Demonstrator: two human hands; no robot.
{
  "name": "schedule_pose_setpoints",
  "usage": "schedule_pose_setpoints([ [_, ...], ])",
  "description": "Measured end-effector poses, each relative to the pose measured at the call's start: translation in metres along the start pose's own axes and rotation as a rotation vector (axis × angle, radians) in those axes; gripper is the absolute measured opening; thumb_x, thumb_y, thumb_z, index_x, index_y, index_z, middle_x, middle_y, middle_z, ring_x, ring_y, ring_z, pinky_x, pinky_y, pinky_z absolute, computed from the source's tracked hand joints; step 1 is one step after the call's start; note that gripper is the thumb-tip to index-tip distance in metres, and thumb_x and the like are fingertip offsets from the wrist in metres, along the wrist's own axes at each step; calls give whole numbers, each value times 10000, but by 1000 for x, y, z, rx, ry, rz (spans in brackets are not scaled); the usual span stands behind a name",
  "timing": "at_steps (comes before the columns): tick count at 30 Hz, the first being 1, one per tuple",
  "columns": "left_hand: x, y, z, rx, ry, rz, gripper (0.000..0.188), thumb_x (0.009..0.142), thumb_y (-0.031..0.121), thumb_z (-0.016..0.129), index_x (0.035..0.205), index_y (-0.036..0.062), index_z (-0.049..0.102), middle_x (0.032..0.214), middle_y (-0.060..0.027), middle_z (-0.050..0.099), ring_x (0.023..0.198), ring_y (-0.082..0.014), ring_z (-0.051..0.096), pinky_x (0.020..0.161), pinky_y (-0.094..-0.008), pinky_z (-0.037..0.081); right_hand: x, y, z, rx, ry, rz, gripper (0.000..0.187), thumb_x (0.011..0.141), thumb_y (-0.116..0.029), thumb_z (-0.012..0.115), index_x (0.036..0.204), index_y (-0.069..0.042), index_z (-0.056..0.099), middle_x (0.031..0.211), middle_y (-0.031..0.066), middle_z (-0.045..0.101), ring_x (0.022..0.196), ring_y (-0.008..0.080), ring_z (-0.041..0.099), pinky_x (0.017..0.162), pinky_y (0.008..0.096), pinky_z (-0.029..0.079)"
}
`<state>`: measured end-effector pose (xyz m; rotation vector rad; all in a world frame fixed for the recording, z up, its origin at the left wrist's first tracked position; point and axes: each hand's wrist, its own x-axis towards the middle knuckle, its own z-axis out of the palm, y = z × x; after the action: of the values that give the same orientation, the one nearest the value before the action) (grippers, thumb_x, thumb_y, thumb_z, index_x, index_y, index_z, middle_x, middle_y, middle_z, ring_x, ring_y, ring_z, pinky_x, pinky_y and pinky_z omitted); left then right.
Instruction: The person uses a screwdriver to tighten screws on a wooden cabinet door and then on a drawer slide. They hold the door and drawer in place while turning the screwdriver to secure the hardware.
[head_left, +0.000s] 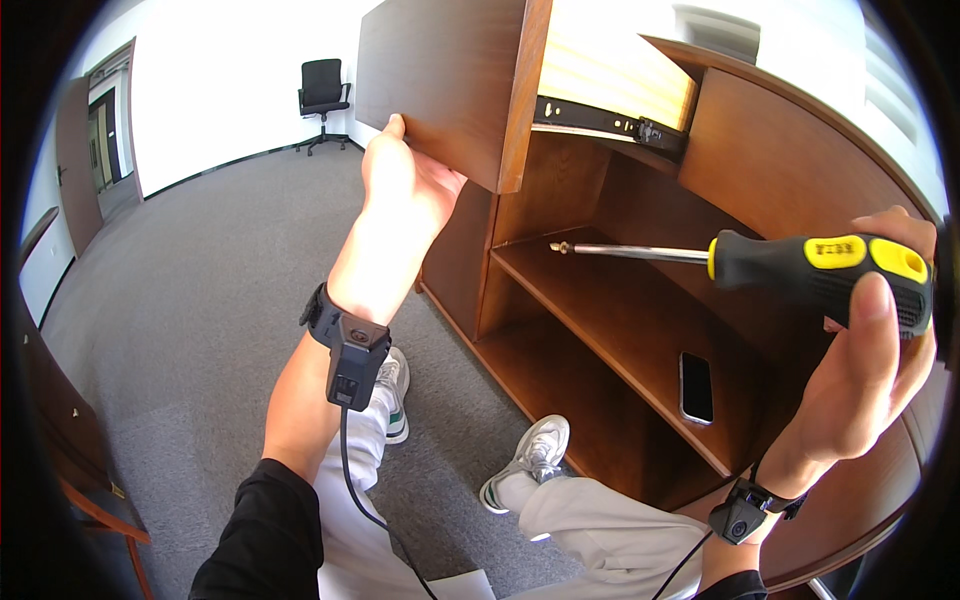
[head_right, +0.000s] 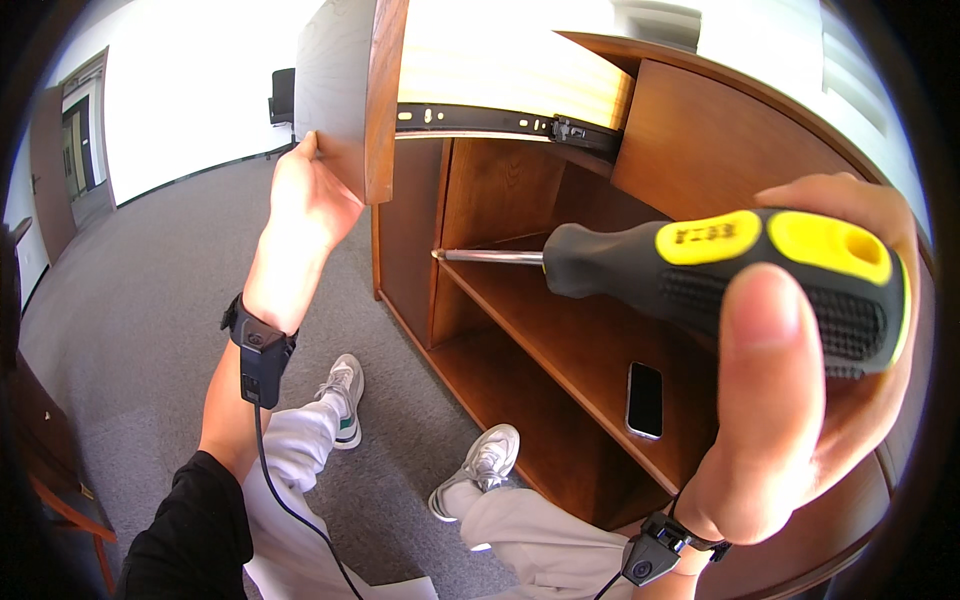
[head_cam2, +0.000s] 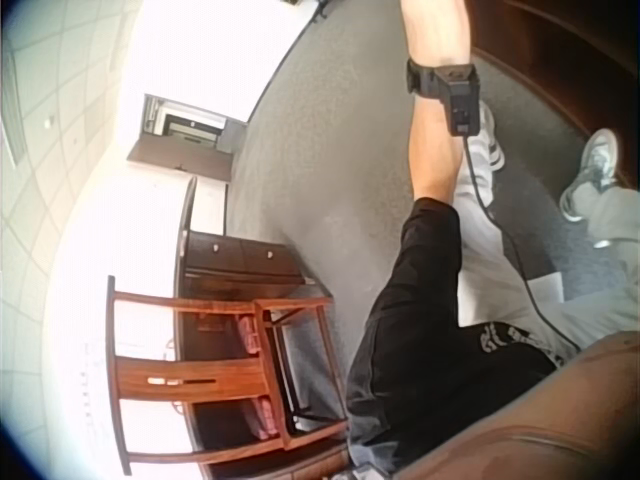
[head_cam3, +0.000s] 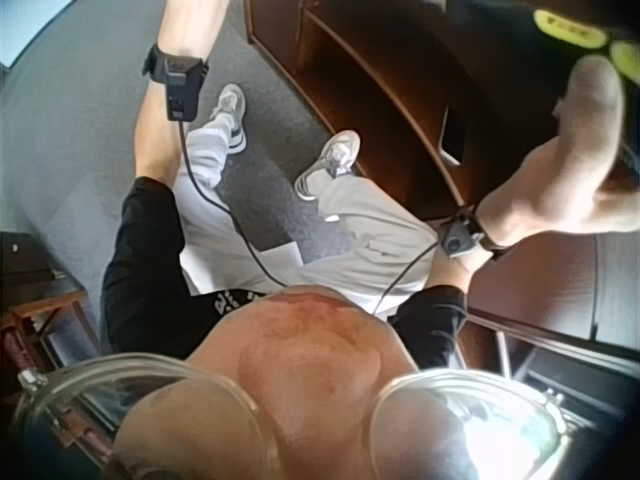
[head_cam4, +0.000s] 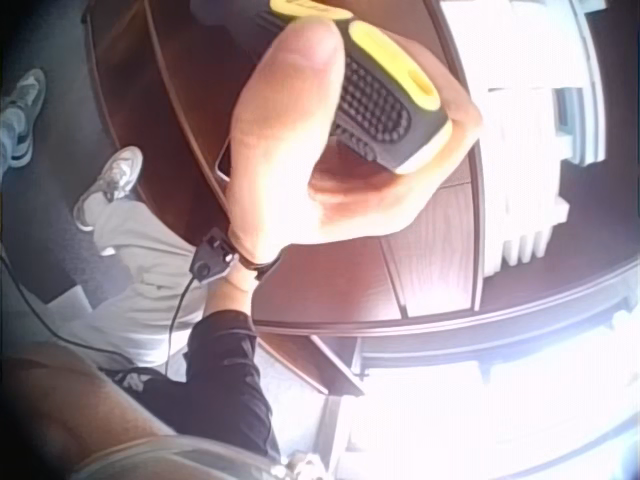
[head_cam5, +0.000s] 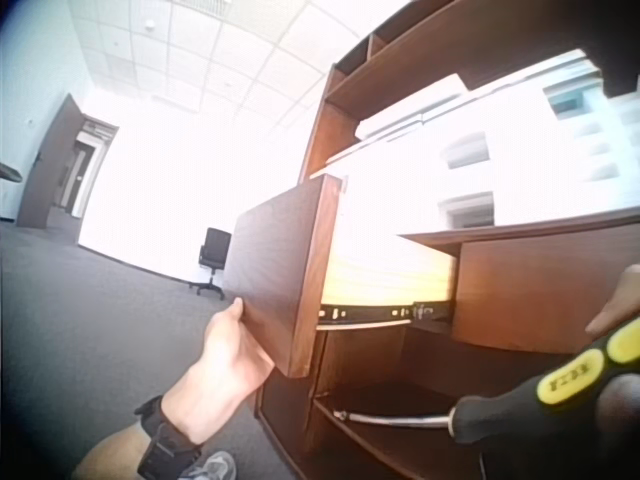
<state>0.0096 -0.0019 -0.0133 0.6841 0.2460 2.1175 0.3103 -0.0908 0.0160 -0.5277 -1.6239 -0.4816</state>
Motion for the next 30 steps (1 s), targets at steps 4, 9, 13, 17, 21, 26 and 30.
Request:
schedule_pose_setpoints([
  [4, -2, -1, -1, 17, -13, -4, 445, 1062, 283, 241, 1419, 22, 288, 1460, -138, 367, 1323, -267, 409, 1087, -454, 363, 0, 0, 10, 84, -134, 9, 389, 816, -378, 637, 971, -25, 591, 901, 78, 565, 777, 142, 542, 683, 230, 417],
  [9, -1, 1, -2, 11, -26, -62, 452, 1062, 297, 233, 1415, 23, 300, 1461, -130, 371, 1331, -267, 397, 1102, -452, 331, -3, -2, 17, 204, -180, 124, 369, 793, -360, 662, 916, -23, 578, 863, 71, 540, 766, 135, 502, 711, 249, 386],
  [13, -6, 8, 3, 31, -18, -99, 446, 1062, 293, 229, 1406, 26, 321, 1455, -125, 386, 1338, -262, 388, 1114, -454, 301, -5, 1, 14, 179, -164, 125, 441, 775, -408, 670, 884, 6, 562, 814, 66, 489, 727, 141, 442, 671, 261, 327],
  [17, -12, 16, 5, 5, -34, -110, 419, 1060, 268, 231, 1376, 31, 370, 1413, -112, 447, 1315, -242, 419, 1111, -426, 313, -11, 6, 9, 95, -53, 99, 524, 750, -482, 671, 874, 10, 539, 790, 74, 464, 707, 154, 410, 660, 290, 307],
  [21, -11, 17, 2, 18, -33, -107, 413, 1061, 268, 223, 1354, 33, 395, 1384, -96, 476, 1289, -229, 447, 1093, -404, 339, -20, 14, 6, 74, -54, 110, 535, 750, -509, 658, 851, -3, 517, 776, 69, 447, 696, 150, 382, 653, 303, 292],
  [26, -5, 13, -7, 70, -85, -93, 446, 1057, 298, 219, 1357, 10, 381, 1401, -116, 474, 1301, -248, 441, 1095, -423, 329, -27, 22, 12, 41, -57, 92, 542, 743, -508, 671, 878, -1, 536, 795, 76, 467, 708, 154, 401, 663, 303, 302],
  [30, -3, 11, -6, 96, -61, -80, 434, 1057, 292, 217, 1356, 26, 386, 1388, -98, 477, 1283, -227, 455, 1075, -411, 352, -21, 19, 10, 40, -44, 80, 525, 758, -511, 660, 884, -14, 546, 803, 75, 476, 720, 157, 417, 678, 300, 316],
])
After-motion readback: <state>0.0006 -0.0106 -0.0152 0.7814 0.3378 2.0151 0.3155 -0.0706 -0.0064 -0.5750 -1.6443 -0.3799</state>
